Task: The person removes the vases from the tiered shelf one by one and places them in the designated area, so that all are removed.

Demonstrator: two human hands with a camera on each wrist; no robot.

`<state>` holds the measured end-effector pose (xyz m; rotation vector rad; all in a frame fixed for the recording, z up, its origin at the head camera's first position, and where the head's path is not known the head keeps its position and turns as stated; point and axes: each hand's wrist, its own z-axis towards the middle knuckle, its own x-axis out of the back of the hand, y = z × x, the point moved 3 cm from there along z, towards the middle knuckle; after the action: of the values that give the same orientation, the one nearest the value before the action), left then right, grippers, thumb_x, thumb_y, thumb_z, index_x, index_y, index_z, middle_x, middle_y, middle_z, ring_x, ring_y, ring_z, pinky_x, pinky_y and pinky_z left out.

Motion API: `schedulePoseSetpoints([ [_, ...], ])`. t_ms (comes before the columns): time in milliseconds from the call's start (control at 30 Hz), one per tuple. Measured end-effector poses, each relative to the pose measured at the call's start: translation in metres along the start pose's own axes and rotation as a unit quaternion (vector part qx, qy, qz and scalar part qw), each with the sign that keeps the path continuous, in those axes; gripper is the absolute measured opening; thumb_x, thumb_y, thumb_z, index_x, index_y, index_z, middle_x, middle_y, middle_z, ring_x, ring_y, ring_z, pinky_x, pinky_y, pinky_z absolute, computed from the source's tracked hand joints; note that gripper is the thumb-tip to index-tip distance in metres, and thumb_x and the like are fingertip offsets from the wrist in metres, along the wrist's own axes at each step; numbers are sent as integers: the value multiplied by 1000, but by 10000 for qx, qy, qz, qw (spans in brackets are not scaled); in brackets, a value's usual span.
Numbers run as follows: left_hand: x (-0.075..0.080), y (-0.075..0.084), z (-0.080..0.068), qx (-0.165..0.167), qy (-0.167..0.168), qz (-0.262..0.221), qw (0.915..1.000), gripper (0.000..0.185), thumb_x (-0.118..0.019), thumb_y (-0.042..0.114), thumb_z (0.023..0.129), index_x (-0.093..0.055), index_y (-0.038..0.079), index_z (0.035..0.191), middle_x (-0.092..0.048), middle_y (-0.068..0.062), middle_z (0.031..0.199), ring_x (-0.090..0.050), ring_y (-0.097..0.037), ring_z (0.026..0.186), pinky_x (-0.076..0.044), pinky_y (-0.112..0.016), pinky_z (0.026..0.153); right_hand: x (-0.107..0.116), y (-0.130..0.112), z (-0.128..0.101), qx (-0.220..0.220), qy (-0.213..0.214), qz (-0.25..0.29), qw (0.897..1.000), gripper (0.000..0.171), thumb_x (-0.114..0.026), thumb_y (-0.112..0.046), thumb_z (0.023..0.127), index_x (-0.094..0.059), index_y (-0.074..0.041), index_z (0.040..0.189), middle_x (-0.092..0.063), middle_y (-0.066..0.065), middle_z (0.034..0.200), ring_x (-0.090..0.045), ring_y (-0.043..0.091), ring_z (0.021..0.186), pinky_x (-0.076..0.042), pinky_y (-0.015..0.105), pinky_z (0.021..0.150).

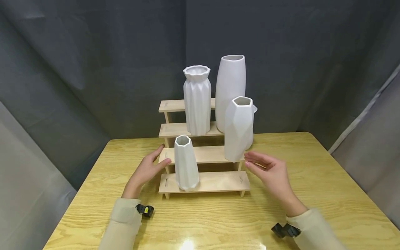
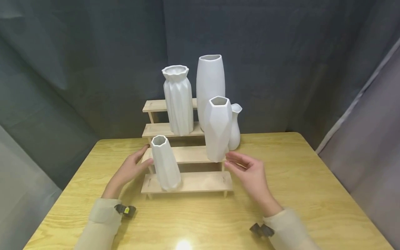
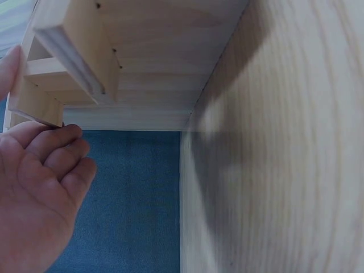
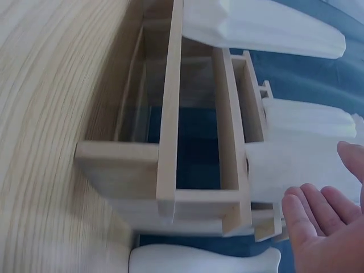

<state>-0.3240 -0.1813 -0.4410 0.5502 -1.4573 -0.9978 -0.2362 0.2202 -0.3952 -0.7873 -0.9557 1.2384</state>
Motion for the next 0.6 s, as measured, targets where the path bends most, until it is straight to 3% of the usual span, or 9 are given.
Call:
schedulePoseSetpoints([
  [600,1,0,-2,124,19,-16,9999,88,-63,60,89,-28,17,158,-28,-4,159,-24,-31,145,-24,-52,115,-38,-7,0,7,-527,792,9955,38,-75,2,85,-66,7,122,-65,24,121,-64,31,112,-54,34,87],
])
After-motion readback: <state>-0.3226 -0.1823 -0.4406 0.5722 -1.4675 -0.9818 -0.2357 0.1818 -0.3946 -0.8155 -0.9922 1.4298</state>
